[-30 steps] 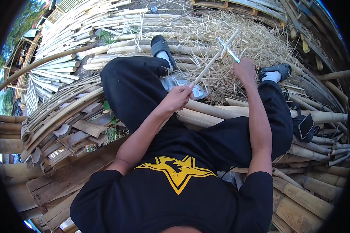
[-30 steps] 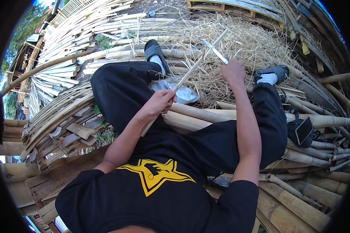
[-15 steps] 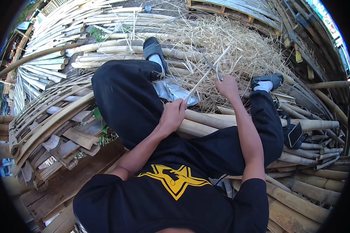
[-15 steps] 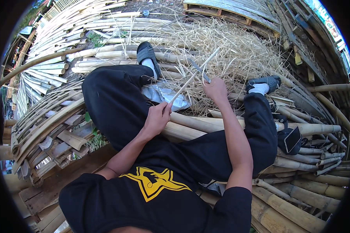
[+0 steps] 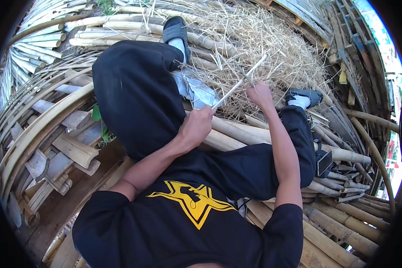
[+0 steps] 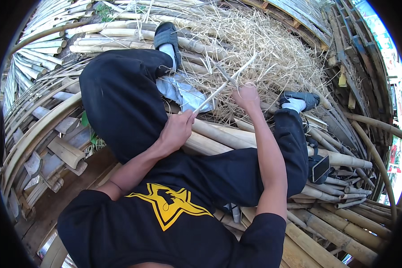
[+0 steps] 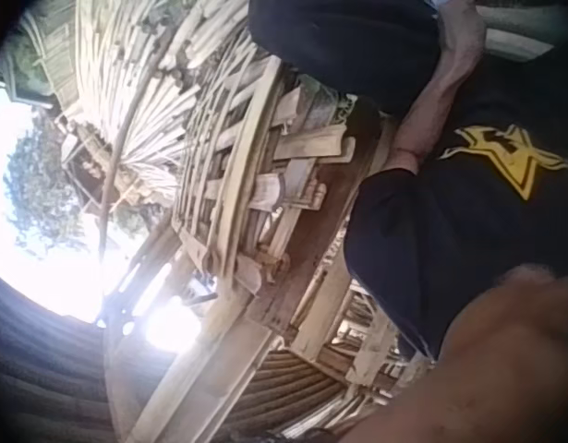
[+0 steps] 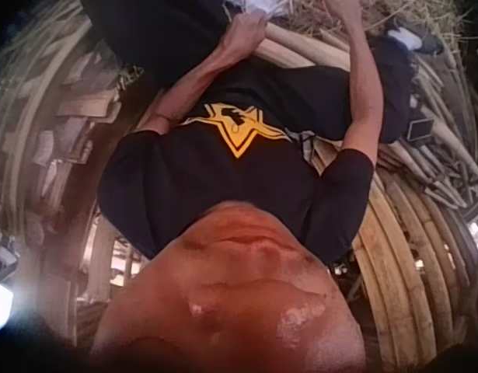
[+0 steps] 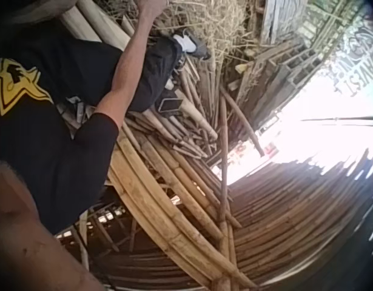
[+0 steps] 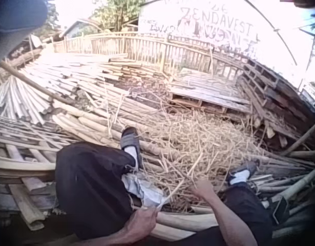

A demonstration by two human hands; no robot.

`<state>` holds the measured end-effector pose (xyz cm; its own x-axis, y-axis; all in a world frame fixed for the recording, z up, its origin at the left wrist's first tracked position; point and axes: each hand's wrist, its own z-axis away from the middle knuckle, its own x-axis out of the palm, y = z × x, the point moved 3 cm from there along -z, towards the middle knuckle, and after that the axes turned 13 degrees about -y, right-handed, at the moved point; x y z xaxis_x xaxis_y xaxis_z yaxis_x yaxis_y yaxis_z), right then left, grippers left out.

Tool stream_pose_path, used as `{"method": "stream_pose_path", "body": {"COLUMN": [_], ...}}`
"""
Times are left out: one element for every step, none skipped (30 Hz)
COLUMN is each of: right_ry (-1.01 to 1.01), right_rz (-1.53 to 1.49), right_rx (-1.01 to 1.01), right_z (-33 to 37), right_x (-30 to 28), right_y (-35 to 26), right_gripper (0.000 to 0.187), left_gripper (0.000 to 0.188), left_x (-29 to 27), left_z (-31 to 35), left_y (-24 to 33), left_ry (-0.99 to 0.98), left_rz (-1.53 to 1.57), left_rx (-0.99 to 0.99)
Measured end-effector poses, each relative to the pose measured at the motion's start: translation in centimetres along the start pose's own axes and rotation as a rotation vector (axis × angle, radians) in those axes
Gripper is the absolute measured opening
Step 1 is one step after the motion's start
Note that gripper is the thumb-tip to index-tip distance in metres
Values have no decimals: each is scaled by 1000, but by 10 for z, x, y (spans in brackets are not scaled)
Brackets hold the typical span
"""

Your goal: The person scrapes and shapes thin bamboo sticks using a knife.

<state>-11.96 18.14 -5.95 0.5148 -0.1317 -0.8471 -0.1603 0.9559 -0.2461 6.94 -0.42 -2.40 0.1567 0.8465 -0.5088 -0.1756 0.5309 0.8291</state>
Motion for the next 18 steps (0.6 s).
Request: {"method": "stream_pose_path", "body": {"right_ry": [-34,-67,-88,-90,-88,-86,-88,-77,-65,-68,-60,-51,-30,-31,-30,-28,60,60], "right_rz": [43,86,84,87,103,120,122,140,159,159,169,179,221,224,221,217,204,205], "right_rx": [-3,-5,66,64,77,91,91,105,120,117,123,131,138,143,133,125,107,111], "right_z": [-6,-12,-17,-20,-22,-25,-28,-32,-33,-31,-27,-25,-25,-26,-27,-26,-27,-33], "right_x": [0,1,5,5,6,6,5,2,-1,-5,-14,-20,-23,-24,-25,-27,-27,-23], "right_y": [5,8,13,12,11,10,11,16,21,22,21,23,26,27,28,27,29,38], "right_gripper": [38,37,37,37,36,36,36,35,35,35,35,35,34,34,34,33,32,32], "left_gripper": [23,21,21,21,21,21,22,22,22,22,22,22,22,22,22,22,22,22], "left_x": [1,3,5,6,6,5,4,3,4,4,3,3,6,8,8,7,7,8], "left_z": [-1,-2,-1,-2,-2,-3,-2,-2,-3,-3,-3,-3,-4,-4,-4,-3,-3,-4], "left_y": [-2,-4,-6,-9,-10,-10,-9,-8,-8,-9,-10,-13,-14,-13,-13,-13,-12,-11], "left_ry": [7,14,12,13,14,15,21,26,24,17,10,11,22,33,30,18,8,6], "left_rz": [-10,-20,-13,11,34,36,55,74,77,96,114,114,104,94,99,98,96,98], "left_rx": [9,18,17,8,-2,-4,-7,-9,-10,5,20,17,49,82,83,70,56,59]}}
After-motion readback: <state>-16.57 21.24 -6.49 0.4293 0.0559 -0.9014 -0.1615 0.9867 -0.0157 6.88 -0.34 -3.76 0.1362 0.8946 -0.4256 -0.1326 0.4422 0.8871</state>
